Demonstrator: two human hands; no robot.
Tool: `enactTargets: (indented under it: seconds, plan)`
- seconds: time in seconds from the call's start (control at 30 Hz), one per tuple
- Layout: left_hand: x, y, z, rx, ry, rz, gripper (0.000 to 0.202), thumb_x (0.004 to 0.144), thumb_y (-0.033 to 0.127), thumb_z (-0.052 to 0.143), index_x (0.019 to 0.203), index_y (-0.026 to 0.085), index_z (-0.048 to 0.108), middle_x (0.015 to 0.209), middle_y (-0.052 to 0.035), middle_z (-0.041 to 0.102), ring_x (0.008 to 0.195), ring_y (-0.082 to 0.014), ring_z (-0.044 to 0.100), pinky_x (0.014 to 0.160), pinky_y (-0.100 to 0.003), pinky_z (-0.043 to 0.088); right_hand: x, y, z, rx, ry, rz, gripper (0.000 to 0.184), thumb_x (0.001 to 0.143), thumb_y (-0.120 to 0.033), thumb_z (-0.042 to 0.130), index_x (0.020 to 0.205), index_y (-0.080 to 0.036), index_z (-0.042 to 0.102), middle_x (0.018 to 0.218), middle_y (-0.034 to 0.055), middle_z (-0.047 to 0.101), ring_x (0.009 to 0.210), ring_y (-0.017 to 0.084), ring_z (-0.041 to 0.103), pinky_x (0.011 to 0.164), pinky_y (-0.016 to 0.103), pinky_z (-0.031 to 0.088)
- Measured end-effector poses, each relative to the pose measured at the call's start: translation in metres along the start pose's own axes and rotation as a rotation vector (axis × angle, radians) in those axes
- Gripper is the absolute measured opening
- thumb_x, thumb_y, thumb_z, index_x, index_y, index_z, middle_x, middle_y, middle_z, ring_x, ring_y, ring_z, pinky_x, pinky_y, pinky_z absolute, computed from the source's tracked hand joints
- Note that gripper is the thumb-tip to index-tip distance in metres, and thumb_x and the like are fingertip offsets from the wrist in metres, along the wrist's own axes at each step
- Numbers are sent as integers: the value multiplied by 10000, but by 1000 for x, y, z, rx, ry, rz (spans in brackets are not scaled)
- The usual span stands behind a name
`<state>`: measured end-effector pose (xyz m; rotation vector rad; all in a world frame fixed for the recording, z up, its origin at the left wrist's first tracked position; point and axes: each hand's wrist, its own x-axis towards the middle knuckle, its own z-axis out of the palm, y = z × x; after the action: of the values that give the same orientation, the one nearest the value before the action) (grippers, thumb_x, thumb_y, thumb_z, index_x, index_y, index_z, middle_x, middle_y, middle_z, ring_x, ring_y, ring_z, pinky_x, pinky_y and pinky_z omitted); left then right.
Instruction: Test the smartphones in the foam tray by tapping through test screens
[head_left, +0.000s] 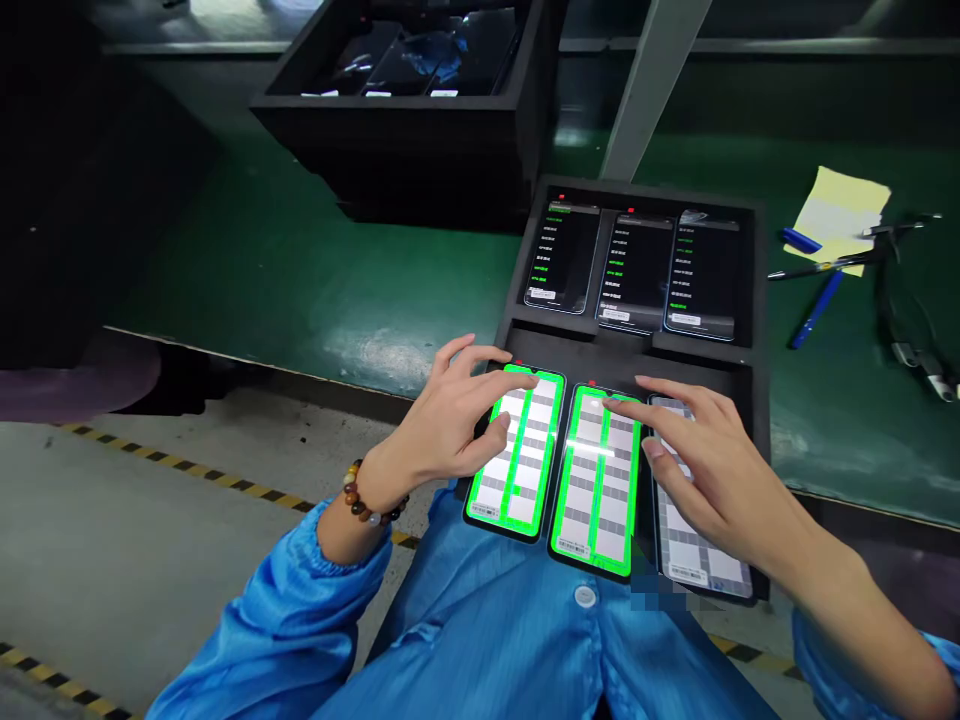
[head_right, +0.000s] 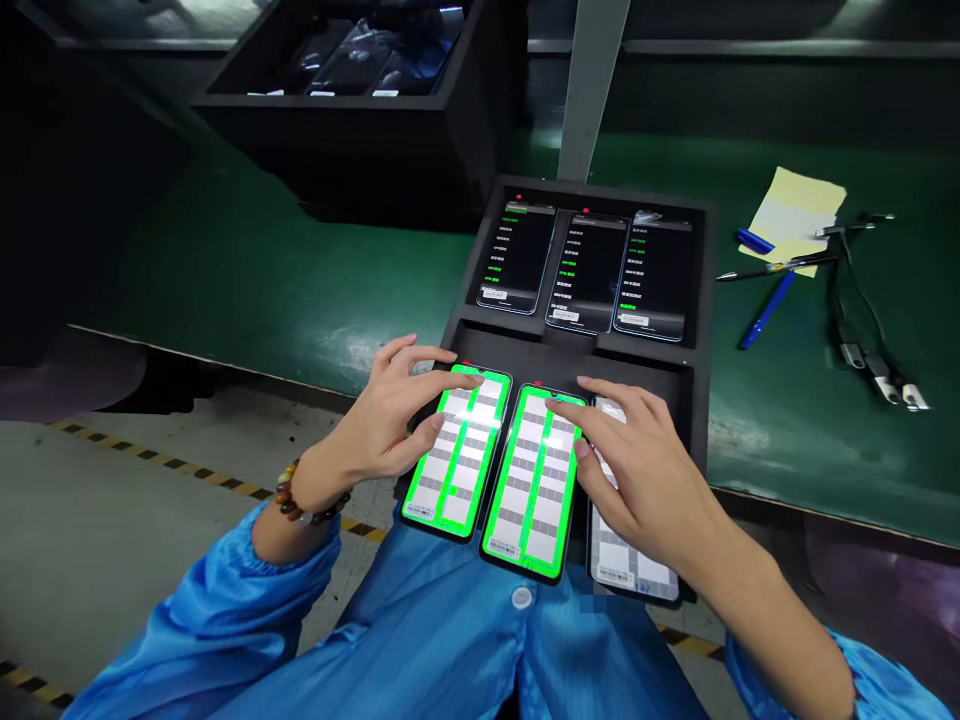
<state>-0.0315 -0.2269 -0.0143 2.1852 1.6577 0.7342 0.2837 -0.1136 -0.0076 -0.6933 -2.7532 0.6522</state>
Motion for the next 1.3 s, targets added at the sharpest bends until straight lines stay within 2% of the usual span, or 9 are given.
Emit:
enactTargets:
  seconds: [0.17,0.43,0.63,0.77,1.03,1.17,1.3]
  plan:
    - [5,-3,1,17,22,4,422,982,250,526,1380,226,667,1313,-58,785,1369,-313,603,1313,-602,211,2,5,-1,4,-8,-4,445,1112,-264,438,1537,-223,565,1485,156,667,1523,344,491,1143,559,432]
    - [-17,2,-1,22,53,73,443,948,248,540,1358,253,708,1190,-36,831,1287,-309,652,1274,-587,258,9,-6,2,93,-68,-66,530,1068,-193,479,1590,-277,520,1516,126,660,1524,337,495,1122,558,453]
    - [-27,9,-5,253,158,0,459,909,169,543,1311,288,730,1126,12,851,1270,-322,664,1250,-571,237,26,-14,8,127,-98,-173,523,1042,-123,460,1550,-214,537,1442,127,719,1527,322,494,1148,560,414]
    - [-22,12,-4,287,174,17,414,904,168,557,1260,284,732,1114,22,852,1248,-325,674,1228,-562,264,14,-7,2,106,-84,-143,511,1050,-132,454,1543,-236,539,1458,116,710,1540,315,480,1154,568,397]
    - [2,16,9,115,63,118,414,908,186,546,1276,253,724,1169,-18,840,1236,-321,665,1231,-573,304,-33,8,-14,84,-67,25,527,1074,-210,436,1581,-310,542,1500,115,663,1551,343,467,1163,601,406]
    - [7,20,11,76,-3,126,414,926,186,535,1293,237,719,1210,-32,829,1276,-318,645,1249,-573,295,-33,9,-14,99,-43,43,519,1065,-203,438,1557,-309,564,1476,118,675,1543,348,480,1157,609,425]
    - [-4,20,3,153,39,80,453,911,159,539,1312,266,720,1188,-16,836,1279,-315,653,1259,-576,260,-18,4,-5,110,-16,-25,499,1037,-188,479,1513,-274,602,1464,127,697,1517,359,516,1147,608,449]
